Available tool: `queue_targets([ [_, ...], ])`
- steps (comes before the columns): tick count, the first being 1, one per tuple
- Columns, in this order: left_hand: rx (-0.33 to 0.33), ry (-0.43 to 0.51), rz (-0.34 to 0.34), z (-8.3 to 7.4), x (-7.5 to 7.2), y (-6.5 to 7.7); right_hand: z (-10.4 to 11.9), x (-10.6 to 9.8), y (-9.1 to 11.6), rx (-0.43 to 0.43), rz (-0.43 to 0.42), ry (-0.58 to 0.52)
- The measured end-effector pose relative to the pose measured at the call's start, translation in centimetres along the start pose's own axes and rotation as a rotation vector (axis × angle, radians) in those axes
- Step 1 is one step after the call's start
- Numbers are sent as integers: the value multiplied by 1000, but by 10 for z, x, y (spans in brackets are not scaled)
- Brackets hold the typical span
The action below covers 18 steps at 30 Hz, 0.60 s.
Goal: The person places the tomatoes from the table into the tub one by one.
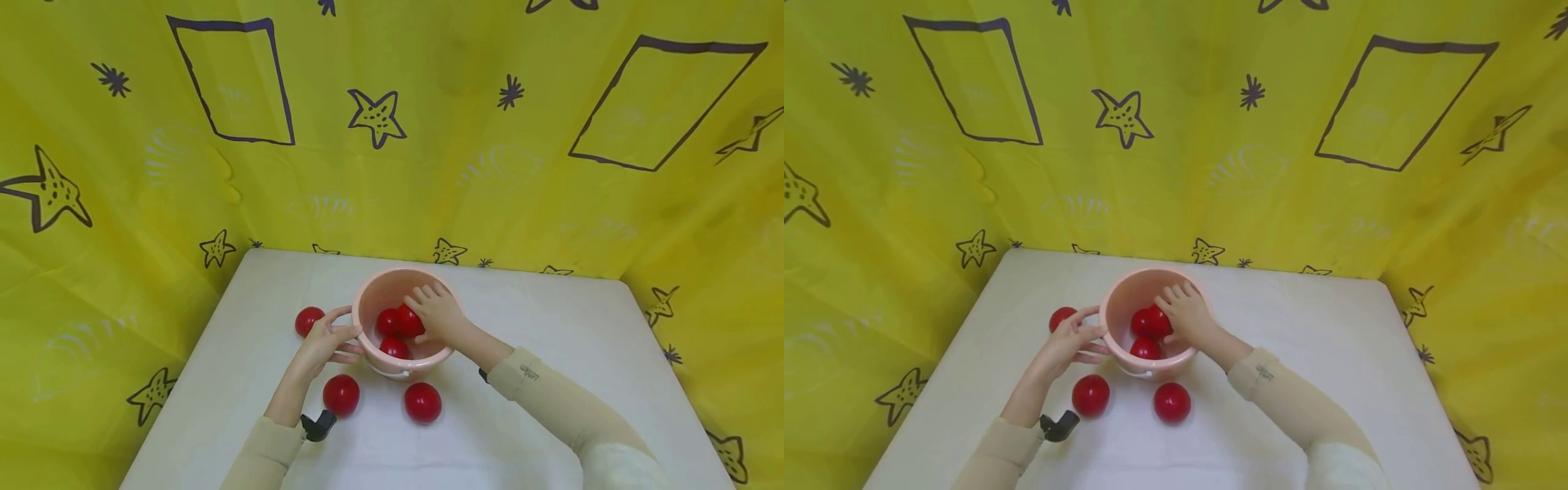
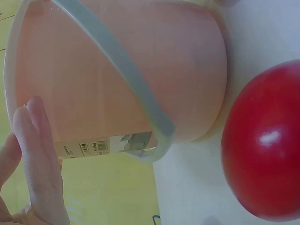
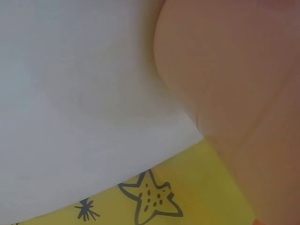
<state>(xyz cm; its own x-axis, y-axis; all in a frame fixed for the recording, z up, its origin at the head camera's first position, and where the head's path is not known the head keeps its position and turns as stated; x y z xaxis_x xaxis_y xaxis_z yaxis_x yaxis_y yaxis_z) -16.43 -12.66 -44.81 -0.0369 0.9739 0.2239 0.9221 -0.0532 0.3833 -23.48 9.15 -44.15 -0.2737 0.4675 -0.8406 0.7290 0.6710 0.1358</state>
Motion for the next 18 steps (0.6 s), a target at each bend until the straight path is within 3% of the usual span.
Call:
queue_targets([
  [9, -9, 6, 4, 1, 1, -1, 4, -3, 0, -38, 104, 133],
  [18, 2, 9, -2, 1, 1, 0, 6, -3, -3, -93, 145, 225],
])
Point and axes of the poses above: each hand's wrist, its own y-axis away from the middle knuckle, its own x-axis out of the palm, z = x × y, the point moved 1 cm from there along -y, towards the middle knuckle, and after that the axes turned 15 degrees about y, right-handed, at the moved point
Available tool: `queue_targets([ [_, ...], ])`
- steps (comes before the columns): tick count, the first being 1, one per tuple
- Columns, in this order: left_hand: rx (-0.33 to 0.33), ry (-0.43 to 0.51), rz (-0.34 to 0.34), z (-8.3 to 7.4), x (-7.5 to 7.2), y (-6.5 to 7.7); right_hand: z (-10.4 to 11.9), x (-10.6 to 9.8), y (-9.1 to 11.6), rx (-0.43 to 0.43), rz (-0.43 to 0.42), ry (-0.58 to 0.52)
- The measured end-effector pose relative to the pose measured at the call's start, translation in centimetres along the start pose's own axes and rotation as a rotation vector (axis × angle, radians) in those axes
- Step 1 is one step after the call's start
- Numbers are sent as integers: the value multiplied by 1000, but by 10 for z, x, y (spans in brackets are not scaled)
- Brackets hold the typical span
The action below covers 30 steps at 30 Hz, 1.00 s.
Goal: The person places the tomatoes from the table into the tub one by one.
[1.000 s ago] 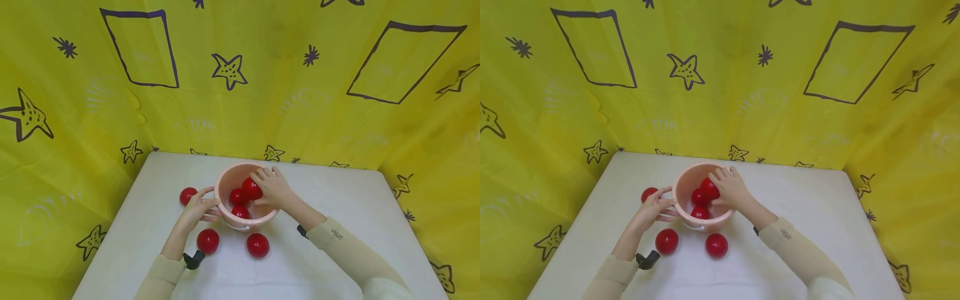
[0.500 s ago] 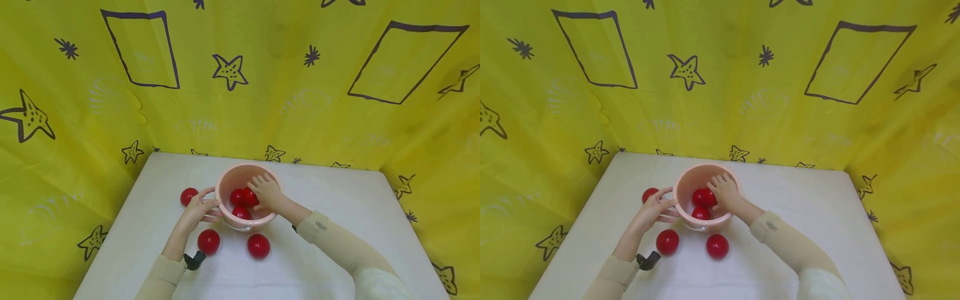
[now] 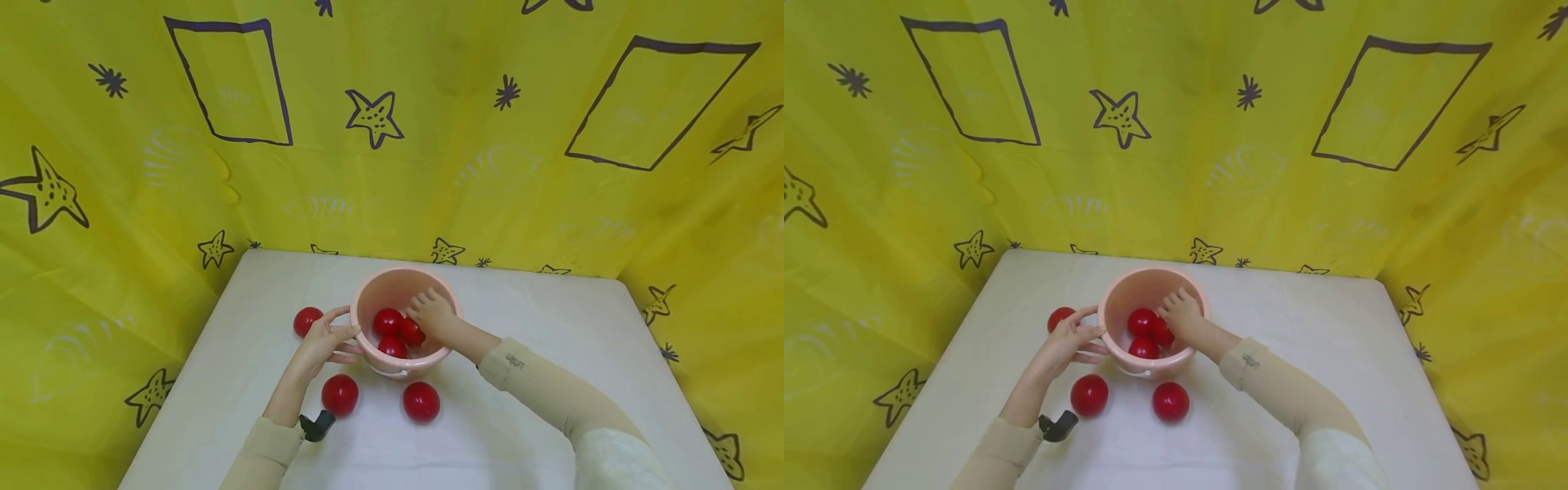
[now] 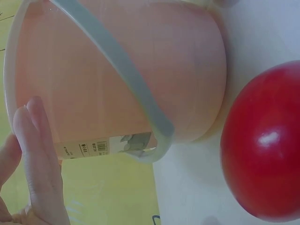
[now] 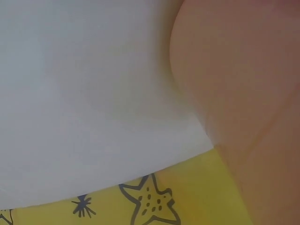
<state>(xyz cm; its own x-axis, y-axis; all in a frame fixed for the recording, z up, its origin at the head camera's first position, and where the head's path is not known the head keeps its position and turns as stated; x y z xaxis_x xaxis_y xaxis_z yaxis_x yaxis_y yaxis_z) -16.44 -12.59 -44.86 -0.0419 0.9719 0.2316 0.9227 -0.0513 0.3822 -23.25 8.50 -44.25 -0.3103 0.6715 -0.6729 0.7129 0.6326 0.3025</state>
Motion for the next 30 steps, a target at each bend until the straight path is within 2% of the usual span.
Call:
queue_targets([
  [4, 0, -2, -1, 1, -1, 0, 1, 0, -3, -34, 46, 38],
  [7, 0, -2, 7, 1, -1, 0, 2, -2, -3, -43, 60, 18],
  [10, 19, -6, 25, 0, -1, 2, 3, -3, -3, -51, 77, 7],
  [11, 42, -1, 54, 4, -4, -1, 3, -4, -3, -53, 81, 5],
  [14, 58, -5, 65, 4, -3, 0, 3, -4, -3, -56, 96, 16],
  [17, 38, -1, 52, 4, -3, -1, 3, -3, -2, -56, 81, 3],
  [18, 16, -9, 25, 0, 0, 2, 2, -2, -2, -51, 67, -23],
  [20, 4, -10, 17, 0, 0, 1, 0, -1, -1, -32, 21, -114],
  [24, -4, -9, 8, 0, 1, 0, -11, -2, 3, 30, -119, -382],
  [27, -7, -1, 1, -1, 1, 1, -23, -5, 11, 112, -226, -567],
  [30, -3, 2, 2, -1, 1, 1, -36, -5, 23, 230, -320, -708],
])
Point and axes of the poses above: each hand's wrist, its own y-axis away from the middle knuckle, its own x-axis out of the palm, z = x × y, the point moved 1 cm from there along -y, towards the middle knuckle, and after that the axes turned 15 degrees about y, right-handed, at the moved point
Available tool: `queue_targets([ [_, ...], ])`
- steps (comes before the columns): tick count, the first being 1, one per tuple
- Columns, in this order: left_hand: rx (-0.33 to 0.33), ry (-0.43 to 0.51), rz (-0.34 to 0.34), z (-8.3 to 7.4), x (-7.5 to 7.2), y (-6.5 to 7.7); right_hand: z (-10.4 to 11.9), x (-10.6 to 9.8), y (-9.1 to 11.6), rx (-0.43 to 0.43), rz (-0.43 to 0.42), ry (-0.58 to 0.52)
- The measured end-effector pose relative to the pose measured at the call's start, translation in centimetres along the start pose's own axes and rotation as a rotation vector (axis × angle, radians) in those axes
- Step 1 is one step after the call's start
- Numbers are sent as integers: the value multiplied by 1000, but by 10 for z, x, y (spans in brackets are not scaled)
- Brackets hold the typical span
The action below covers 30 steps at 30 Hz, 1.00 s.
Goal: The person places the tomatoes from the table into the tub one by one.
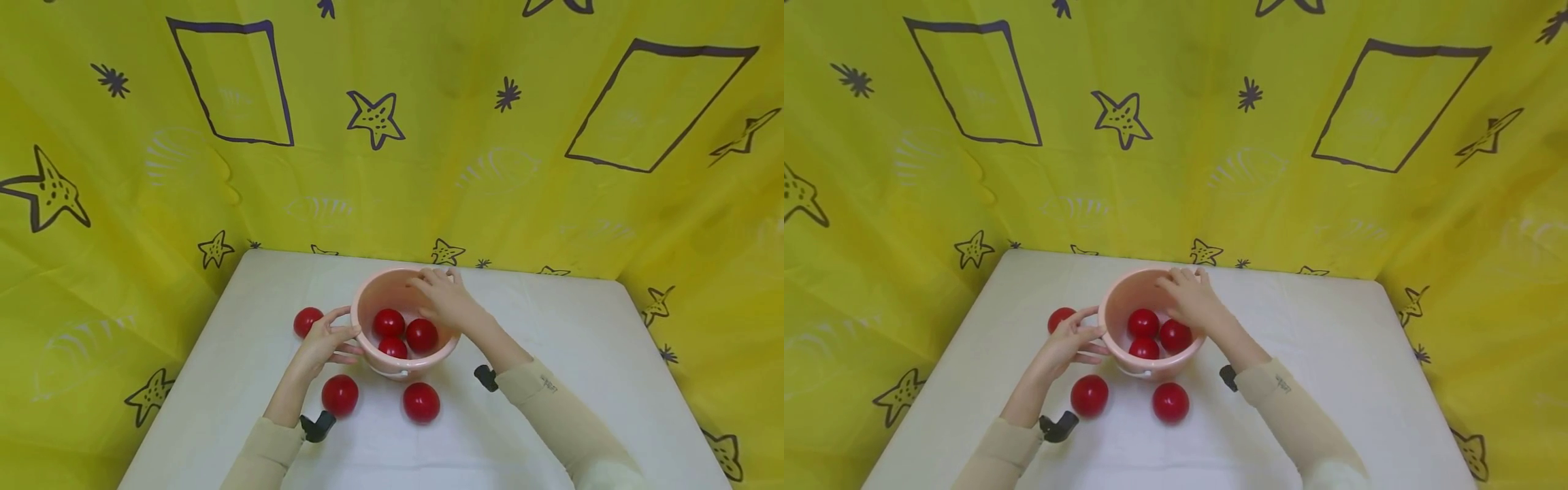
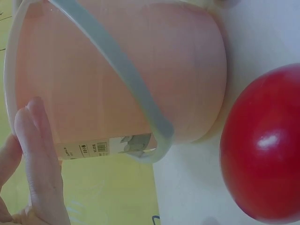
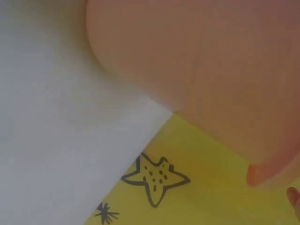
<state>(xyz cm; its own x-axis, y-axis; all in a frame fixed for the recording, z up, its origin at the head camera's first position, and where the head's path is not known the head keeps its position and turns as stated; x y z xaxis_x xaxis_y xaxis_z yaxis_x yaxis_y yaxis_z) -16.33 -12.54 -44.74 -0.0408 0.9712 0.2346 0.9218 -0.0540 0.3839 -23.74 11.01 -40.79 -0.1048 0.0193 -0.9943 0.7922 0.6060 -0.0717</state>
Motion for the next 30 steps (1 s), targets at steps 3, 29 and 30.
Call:
queue_targets([
  [3, 8, 3, 7, 1, 0, 0, -11, -8, 12, 96, -85, -81],
  [29, 4, 1, -2, 1, 0, 0, 12, 78, 140, 255, -223, -273],
  [30, 3, 1, -2, 1, 0, 0, 16, 82, 140, 231, -207, -269],
])
Point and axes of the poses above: each hand's wrist, its own y-axis away from the middle knuckle, its own x-axis out of the palm, z = x × y, the point moved 1 cm from there along -y, towards the middle knuckle, and after that the axes turned 15 degrees about y, right-handed, at the moved point
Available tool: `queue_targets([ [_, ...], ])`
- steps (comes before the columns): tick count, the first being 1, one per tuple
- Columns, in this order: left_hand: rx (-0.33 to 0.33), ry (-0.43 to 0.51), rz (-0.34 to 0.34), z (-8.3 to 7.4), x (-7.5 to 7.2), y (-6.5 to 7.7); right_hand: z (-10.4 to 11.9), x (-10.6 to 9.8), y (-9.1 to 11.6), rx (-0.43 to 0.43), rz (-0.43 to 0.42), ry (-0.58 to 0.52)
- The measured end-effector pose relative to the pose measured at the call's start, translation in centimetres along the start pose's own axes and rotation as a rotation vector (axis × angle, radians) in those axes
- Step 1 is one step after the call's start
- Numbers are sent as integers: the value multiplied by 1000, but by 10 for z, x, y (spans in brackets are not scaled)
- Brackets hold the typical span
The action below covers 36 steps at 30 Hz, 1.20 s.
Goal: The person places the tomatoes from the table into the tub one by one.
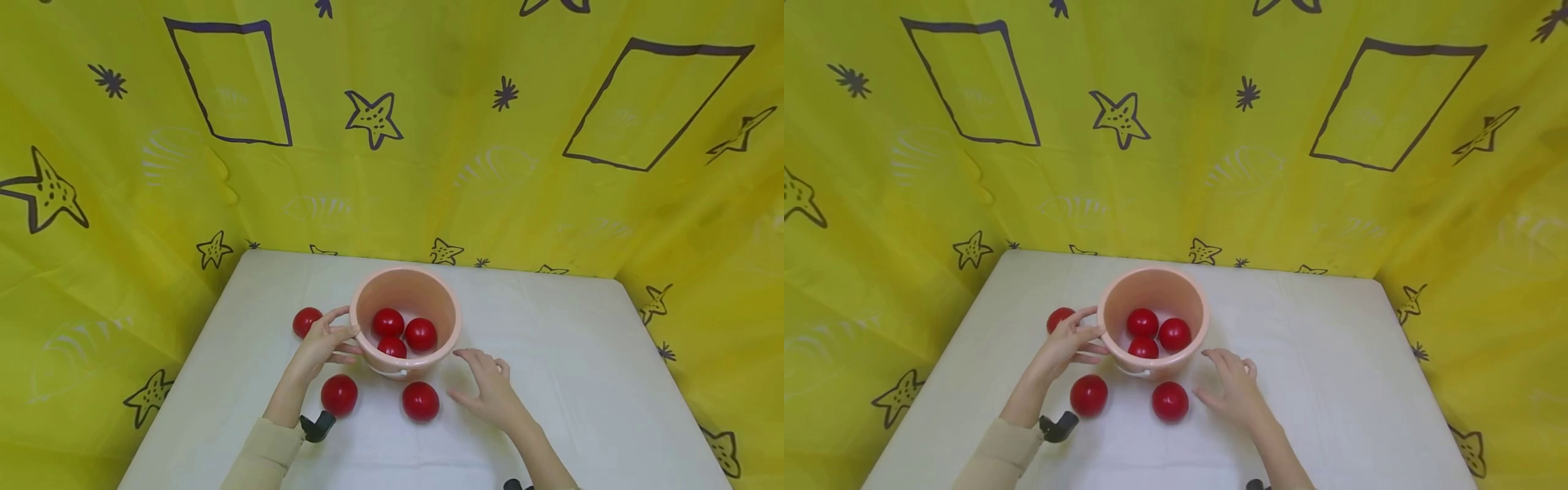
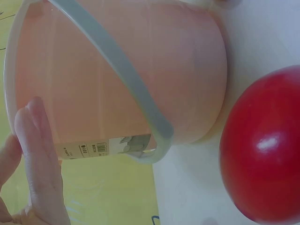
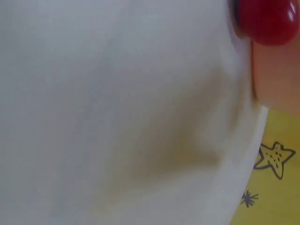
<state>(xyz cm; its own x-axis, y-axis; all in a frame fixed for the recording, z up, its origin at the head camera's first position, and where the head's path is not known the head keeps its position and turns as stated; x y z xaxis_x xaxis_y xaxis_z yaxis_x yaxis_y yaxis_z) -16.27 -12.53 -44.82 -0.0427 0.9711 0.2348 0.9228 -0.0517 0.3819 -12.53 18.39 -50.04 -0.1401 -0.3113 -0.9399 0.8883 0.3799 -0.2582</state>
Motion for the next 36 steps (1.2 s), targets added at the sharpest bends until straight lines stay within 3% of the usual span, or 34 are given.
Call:
queue_targets([
  [6, 7, -4, 0, 0, 0, 0, 18, 19, 1, -111, 118, 9],
  [19, 8, -4, -2, -2, 1, 2, 31, 36, 0, -198, 261, 73],
  [29, 3, -4, -5, 0, 1, 1, 29, 45, -5, -285, 225, 141],
  [36, 10, -2, 0, 1, 0, -1, 13, 27, -18, -291, 256, 156],
])
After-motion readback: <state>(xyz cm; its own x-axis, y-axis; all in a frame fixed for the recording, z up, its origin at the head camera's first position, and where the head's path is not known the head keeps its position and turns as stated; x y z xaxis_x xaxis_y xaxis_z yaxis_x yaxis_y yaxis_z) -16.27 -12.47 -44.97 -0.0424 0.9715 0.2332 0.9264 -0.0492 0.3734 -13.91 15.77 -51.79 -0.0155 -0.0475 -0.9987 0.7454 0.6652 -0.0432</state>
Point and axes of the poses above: each hand's wrist, its own y-axis away from the middle knuckle, its own x-axis out of the palm, z = x × y, the point moved 1 cm from there along -y, towards the middle knuckle, and after that the axes turned 15 degrees about y, right-handed, at the moved point
